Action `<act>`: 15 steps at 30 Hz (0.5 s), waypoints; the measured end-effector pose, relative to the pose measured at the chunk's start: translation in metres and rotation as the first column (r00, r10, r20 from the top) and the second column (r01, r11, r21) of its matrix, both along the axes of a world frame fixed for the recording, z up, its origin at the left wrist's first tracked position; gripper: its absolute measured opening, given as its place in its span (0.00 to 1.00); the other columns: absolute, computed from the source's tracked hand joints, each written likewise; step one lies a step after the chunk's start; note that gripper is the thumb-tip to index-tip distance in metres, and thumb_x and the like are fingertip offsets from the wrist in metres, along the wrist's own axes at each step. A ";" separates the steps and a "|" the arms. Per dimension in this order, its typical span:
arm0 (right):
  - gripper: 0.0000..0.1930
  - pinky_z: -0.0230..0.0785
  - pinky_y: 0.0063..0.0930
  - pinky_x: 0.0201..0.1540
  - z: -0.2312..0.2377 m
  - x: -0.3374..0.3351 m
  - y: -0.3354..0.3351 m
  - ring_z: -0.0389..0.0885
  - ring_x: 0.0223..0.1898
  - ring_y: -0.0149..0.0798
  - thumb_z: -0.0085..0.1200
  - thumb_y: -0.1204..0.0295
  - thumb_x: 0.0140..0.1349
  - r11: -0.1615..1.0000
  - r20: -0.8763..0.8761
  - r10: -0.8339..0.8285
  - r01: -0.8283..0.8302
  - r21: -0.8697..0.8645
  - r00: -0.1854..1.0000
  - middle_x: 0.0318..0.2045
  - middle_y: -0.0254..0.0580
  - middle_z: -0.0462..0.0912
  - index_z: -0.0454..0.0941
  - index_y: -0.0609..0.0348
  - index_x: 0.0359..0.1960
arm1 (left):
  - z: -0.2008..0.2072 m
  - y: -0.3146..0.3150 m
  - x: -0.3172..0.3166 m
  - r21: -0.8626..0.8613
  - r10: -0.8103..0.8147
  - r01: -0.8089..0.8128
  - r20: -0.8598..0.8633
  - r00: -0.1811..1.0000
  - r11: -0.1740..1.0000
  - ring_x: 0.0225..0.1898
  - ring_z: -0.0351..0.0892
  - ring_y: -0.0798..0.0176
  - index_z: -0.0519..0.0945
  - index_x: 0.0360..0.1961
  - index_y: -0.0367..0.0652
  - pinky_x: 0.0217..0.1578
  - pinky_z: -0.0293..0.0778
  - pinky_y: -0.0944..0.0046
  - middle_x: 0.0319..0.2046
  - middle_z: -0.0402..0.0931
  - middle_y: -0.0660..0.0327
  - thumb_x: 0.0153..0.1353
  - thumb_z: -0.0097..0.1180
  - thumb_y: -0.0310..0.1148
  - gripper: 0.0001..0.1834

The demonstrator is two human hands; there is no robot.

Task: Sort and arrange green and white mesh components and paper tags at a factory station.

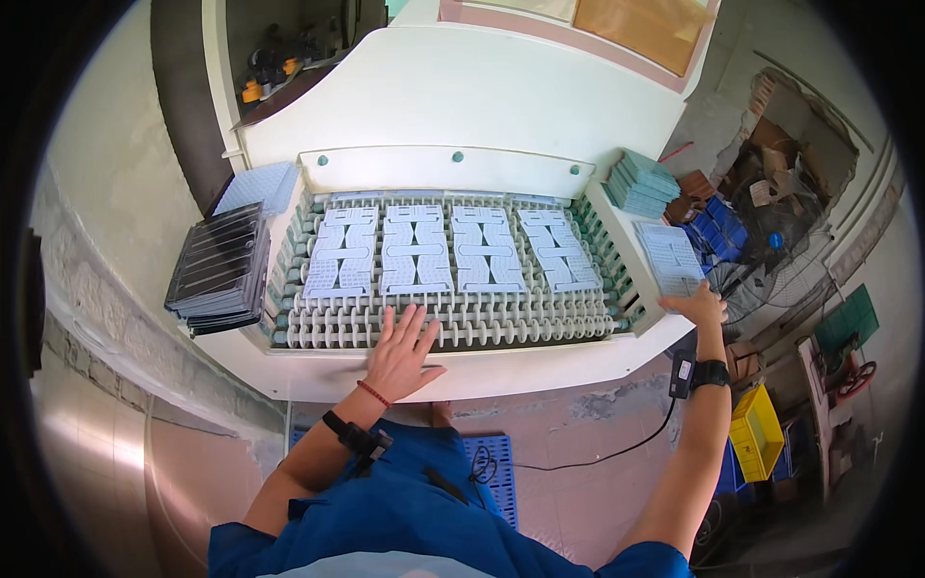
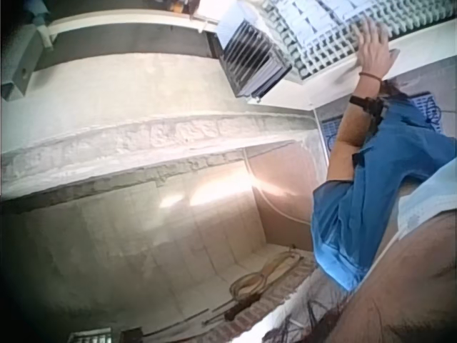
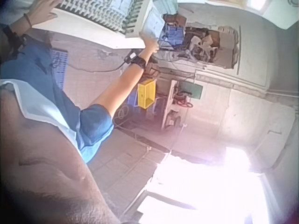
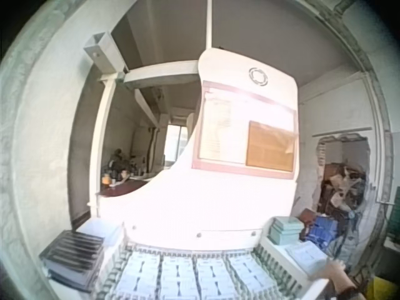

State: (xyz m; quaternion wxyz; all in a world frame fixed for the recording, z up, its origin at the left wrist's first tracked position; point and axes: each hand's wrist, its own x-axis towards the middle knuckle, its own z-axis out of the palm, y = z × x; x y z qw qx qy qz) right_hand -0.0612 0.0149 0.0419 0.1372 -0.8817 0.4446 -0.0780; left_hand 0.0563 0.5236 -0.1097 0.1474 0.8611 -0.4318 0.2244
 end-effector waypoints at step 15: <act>0.45 0.60 0.21 0.37 -0.059 -0.044 0.155 0.68 0.35 0.32 0.67 0.55 0.35 0.674 0.830 0.140 -0.666 0.320 0.540 0.37 0.41 0.72 0.64 0.67 0.56 | 0.015 -0.011 -0.033 -0.623 -0.412 0.151 -0.298 0.861 0.768 0.61 0.59 0.43 0.64 0.57 0.35 0.59 0.59 0.50 0.59 0.61 0.45 0.55 0.59 0.40 0.32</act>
